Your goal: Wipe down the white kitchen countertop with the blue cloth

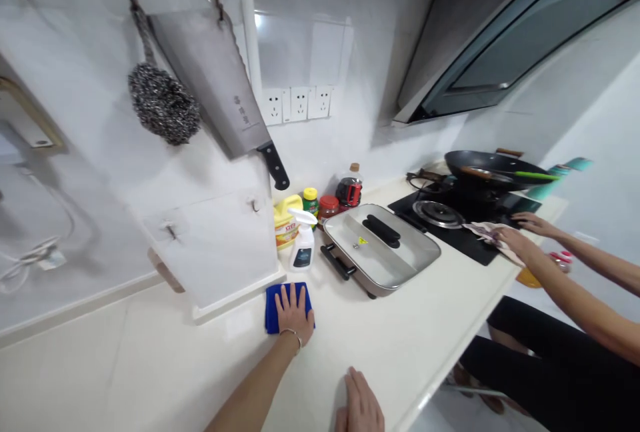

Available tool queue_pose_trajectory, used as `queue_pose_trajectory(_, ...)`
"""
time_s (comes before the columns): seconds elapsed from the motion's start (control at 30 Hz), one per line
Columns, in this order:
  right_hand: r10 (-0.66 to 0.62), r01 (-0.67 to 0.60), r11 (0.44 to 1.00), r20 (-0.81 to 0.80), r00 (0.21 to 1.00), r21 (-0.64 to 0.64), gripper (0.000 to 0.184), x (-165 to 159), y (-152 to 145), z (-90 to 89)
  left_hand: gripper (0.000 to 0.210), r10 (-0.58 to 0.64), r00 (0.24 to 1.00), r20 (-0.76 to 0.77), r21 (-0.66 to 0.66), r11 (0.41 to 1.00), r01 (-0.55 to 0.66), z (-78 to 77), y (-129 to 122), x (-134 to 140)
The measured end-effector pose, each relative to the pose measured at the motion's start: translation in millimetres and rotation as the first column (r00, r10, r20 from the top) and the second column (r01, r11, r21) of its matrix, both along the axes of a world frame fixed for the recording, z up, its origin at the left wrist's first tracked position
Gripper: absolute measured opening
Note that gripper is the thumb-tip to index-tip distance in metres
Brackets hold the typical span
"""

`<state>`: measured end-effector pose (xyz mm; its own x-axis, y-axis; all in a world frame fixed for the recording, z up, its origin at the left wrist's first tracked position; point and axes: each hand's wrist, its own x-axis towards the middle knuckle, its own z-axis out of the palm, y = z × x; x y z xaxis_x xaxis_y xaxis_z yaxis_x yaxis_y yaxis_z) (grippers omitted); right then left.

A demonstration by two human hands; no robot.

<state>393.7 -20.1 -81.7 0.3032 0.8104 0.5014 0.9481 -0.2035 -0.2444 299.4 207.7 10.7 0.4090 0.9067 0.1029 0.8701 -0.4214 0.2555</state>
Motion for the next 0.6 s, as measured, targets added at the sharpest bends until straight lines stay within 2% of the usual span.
queue_pose_trajectory(0.13,-0.029,0.030,0.999,-0.038,0.999,0.033,0.052,-10,1,23.0,0.073,-0.096,0.995,0.002,-0.008,0.995,0.096,6.3,6,-3)
queue_pose_trajectory(0.23,-0.056,0.059,0.998,-0.071,0.996,0.037,0.049,-17,0,38.3,0.072,-0.193,0.981,-0.005,-0.017,0.981,0.193,7.5,-7,-26)
queue_pose_trajectory(0.33,-0.052,0.058,0.997,-0.094,0.994,0.057,0.049,-21,-2,47.2,0.071,-0.269,0.963,-0.018,-0.018,0.963,0.269,9.5,-34,-66)
queue_pose_trajectory(0.47,-0.082,0.089,0.993,-0.092,0.992,0.075,0.050,-23,-6,51.4,0.073,-0.359,0.931,-0.063,-0.002,0.933,0.359,17.5,-83,-135)
queue_pose_trajectory(0.6,-0.086,0.096,0.992,-0.110,0.990,0.086,0.052,-22,-12,53.4,0.077,-0.342,0.927,-0.155,0.024,0.937,0.349,26.8,-136,-204)
